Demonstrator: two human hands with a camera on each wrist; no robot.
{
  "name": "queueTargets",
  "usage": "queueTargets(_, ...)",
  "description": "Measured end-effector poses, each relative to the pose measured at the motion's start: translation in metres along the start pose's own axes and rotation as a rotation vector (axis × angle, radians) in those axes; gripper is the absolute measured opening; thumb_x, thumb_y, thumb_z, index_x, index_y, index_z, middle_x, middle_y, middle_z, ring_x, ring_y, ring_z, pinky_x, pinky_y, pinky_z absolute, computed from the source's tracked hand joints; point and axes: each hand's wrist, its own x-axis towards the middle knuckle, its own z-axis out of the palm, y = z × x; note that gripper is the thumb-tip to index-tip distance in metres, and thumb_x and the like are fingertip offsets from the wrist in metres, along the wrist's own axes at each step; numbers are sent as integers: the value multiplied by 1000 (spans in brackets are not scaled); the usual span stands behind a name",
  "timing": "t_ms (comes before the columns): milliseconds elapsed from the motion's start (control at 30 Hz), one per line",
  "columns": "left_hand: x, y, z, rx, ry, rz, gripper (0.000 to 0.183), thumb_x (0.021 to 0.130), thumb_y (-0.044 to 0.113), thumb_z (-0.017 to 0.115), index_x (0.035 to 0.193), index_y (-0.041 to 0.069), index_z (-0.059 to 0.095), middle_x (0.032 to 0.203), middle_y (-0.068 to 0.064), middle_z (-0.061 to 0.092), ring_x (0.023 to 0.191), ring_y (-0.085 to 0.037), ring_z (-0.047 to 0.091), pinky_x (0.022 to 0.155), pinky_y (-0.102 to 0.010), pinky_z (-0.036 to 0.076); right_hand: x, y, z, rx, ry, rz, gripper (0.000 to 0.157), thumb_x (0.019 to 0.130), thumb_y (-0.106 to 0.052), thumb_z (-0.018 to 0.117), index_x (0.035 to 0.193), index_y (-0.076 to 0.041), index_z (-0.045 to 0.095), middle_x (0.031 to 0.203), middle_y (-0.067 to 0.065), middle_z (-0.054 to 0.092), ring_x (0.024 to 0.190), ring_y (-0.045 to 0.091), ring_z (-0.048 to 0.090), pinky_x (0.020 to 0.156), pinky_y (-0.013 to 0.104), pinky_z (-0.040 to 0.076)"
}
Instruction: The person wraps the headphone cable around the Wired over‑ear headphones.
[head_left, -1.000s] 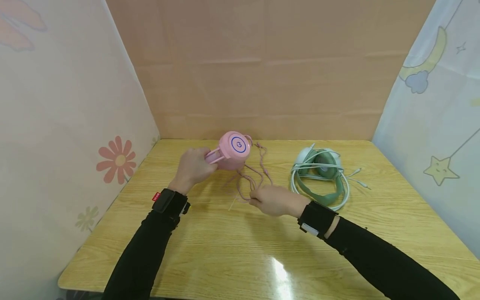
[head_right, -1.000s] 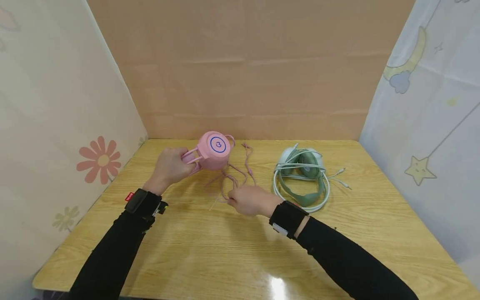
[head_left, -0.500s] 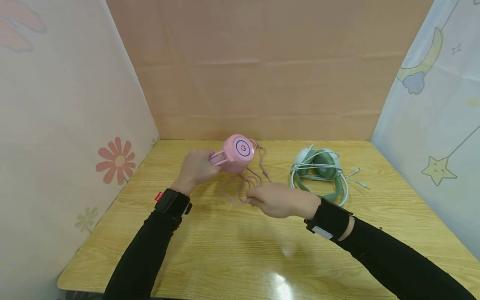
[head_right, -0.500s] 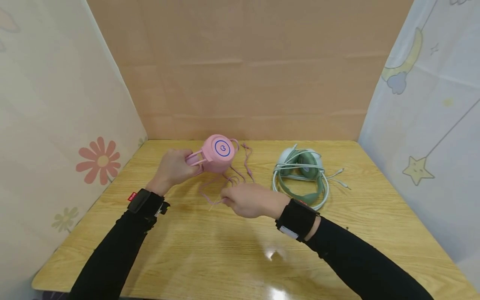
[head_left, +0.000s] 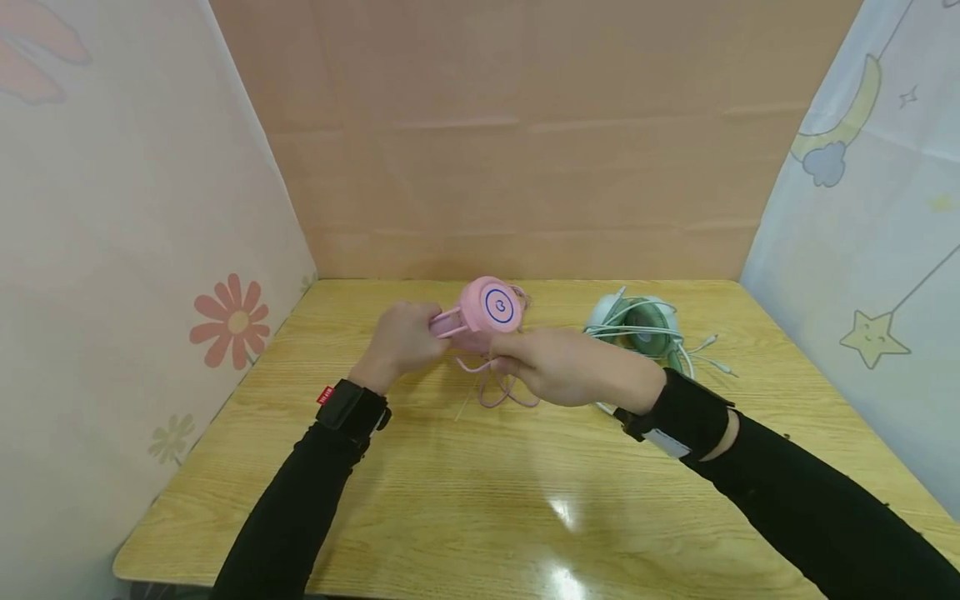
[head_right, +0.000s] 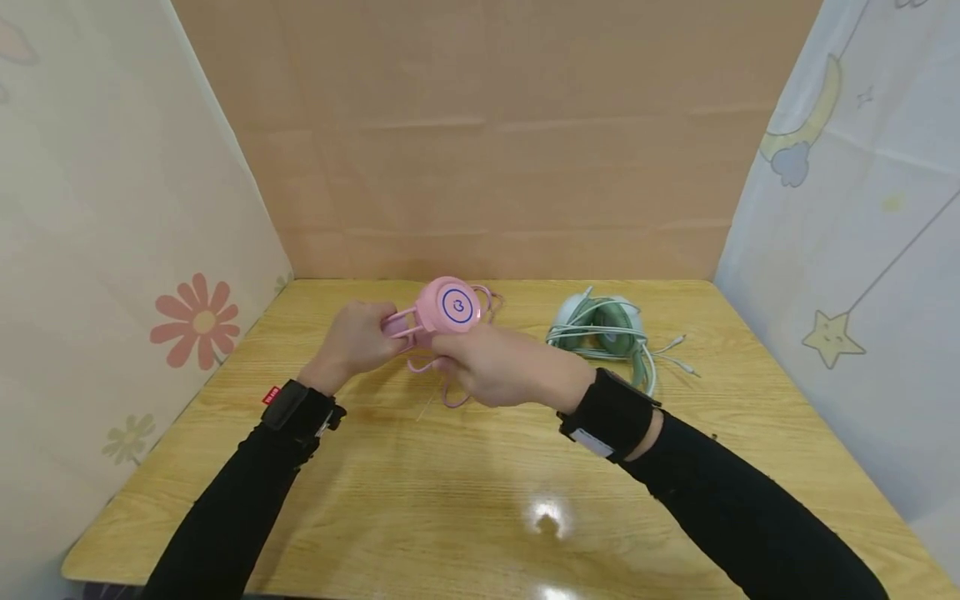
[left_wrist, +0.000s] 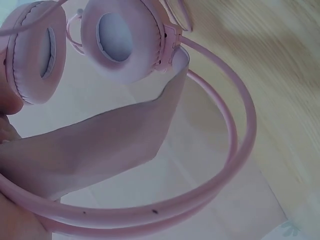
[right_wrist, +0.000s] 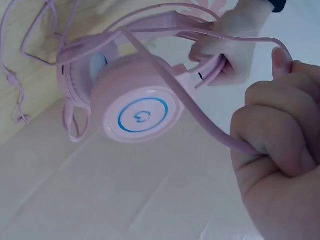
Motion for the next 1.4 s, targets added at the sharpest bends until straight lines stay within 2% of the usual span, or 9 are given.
queueTargets(133, -1, 5, 0, -12, -6, 31, 15, 79, 20, 73, 74, 10, 63, 61, 2, 53, 52, -14, 47, 51, -29, 37, 2, 1, -13, -35, 46, 19, 8, 106, -19, 53, 100, -17, 58, 82, -2, 55, 73, 16, 53, 67, 35, 46)
queueTargets(300, -1, 10, 0, -22, -9, 64, 21, 80, 22, 74, 70, 12, 59, 58, 5, 47, 50, -11, 42, 49, -27, 32, 6, 4, -31, -19, 100, 26, 11, 106, -17, 51, 96, -16, 56, 70, -6, 40, 59, 10, 38, 58, 31, 36)
queueTargets(367, 0, 12, 0, -19, -11, 71, 24, 81, 25, 75, 70, 12, 58, 58, 5, 47, 50, -11, 42, 49, -27, 33, 7, 5, -37, -5, 133, 7, 12, 106, -15, 52, 95, -15, 57, 69, -7, 41, 55, 8, 34, 56, 29, 35)
queueTargets(500, 1, 17, 0, 0, -25, 77, 23, 82, 25, 73, 70, 13, 56, 58, 5, 47, 50, -12, 43, 50, -27, 33, 12, 11, -43, -44, 224, -45, 11, 103, -11, 55, 93, -12, 60, 74, -5, 55, 58, 10, 43, 59, 31, 43)
queueTargets(700, 0, 22, -3, 12, -33, 101, 21, 77, 17, 71, 68, 13, 52, 58, 5, 43, 50, -12, 41, 50, -27, 32, 18, 14, -51, -173, 288, 3, 10, 102, -15, 57, 94, -11, 62, 68, -1, 57, 58, 17, 53, 56, 38, 48)
queueTargets(833, -1, 25, -4, 8, -35, 129, 22, 78, 16, 72, 69, 13, 52, 58, 5, 42, 50, -11, 39, 51, -26, 33, 21, 16, -57, -272, 321, 25, 10, 103, -19, 58, 98, -14, 65, 75, 0, 65, 62, 18, 59, 58, 40, 51)
queueTargets(933, -1, 28, -5, -5, -40, 140, 24, 78, 16, 72, 68, 14, 50, 58, 6, 40, 49, -10, 38, 51, -26, 32, 24, 17, -61, -329, 331, 42, 12, 104, -22, 57, 100, -14, 65, 71, 0, 61, 58, 18, 56, 54, 40, 50)
queueTargets(1133, -2, 34, -9, -14, -51, 182, 31, 77, 14, 72, 65, 16, 43, 57, 9, 34, 49, -7, 33, 51, -24, 28, 32, 22, -69, -382, 311, 109, 20, 107, -27, 51, 99, -12, 60, 58, 0, 40, 51, 21, 48, 47, 40, 43)
queueTargets(1400, -2, 42, -11, 12, -21, 282, 30, 77, 16, 72, 65, 17, 44, 57, 10, 33, 49, -7, 31, 50, -23, 26, 40, 27, -77, -420, 290, 126, 23, 108, -28, 47, 103, -10, 61, 60, 1, 41, 52, 22, 48, 48, 39, 43)
